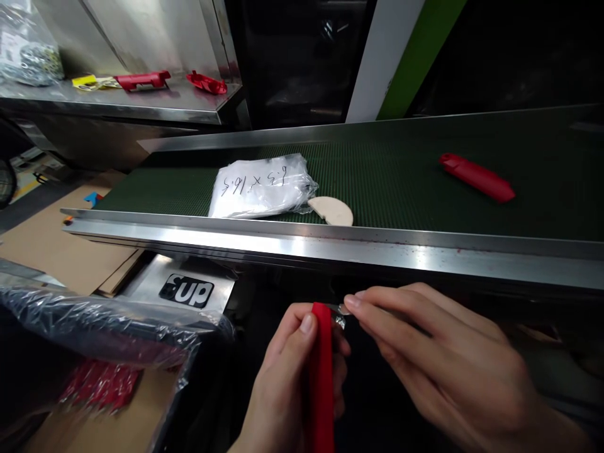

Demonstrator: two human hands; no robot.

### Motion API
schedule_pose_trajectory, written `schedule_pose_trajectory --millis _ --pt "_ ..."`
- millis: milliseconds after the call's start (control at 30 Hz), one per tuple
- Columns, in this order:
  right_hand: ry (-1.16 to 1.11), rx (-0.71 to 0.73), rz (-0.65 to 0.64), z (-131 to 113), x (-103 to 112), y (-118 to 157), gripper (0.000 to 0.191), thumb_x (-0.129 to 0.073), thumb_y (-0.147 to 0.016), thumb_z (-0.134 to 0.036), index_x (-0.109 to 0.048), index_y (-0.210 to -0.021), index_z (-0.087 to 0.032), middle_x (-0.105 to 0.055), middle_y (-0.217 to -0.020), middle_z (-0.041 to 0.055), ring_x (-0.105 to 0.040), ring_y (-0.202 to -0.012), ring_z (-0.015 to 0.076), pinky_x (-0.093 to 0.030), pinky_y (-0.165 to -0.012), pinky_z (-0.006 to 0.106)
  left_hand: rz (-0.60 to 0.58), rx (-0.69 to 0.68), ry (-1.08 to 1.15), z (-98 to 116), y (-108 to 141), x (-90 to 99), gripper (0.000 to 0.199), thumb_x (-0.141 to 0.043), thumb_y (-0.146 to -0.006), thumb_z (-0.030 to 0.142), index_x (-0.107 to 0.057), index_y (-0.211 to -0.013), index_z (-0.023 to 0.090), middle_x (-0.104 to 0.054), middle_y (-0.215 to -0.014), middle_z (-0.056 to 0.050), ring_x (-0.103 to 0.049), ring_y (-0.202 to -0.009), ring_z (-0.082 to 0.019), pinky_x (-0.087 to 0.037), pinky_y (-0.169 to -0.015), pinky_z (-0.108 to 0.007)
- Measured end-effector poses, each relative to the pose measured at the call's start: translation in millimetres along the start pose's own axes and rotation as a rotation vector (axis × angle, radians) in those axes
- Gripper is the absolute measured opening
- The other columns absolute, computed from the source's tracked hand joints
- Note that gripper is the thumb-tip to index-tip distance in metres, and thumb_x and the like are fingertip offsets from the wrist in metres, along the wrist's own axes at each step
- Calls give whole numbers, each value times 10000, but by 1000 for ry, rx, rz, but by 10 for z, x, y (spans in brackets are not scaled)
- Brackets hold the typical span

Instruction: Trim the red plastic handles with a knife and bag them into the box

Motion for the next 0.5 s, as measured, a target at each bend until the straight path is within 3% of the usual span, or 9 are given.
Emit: schedule_pose_trajectory --millis 333,500 --pt "34 -2 -49 8 -40 39 382 -517 -879 -18 -616 -1231 -129 -653 -1077 104 -611 -934 202 -517 -764 349 4 4 -44 -30 6 17 244 -392 -974 384 -523 -900 193 -549 -812 -6 -420 -496 -63 -319 -421 -167" --pt "58 20 -70 -59 -81 81 367 -506 -874 -37 -635 -1203 -136 -669 -1071 74 -603 -862 185 -501 -709 339 20 32 17 -50 -7 50 232 -453 -955 424 -510 -914 202 -511 -763 13 -401 -497 -61 -264 -422 -162"
Point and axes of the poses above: each hand's wrist, its own y-axis away from the middle knuckle, its own x-axis out of the back of the hand, z = x × y, the point moved 9 cm from there along -y, towards the middle knuckle
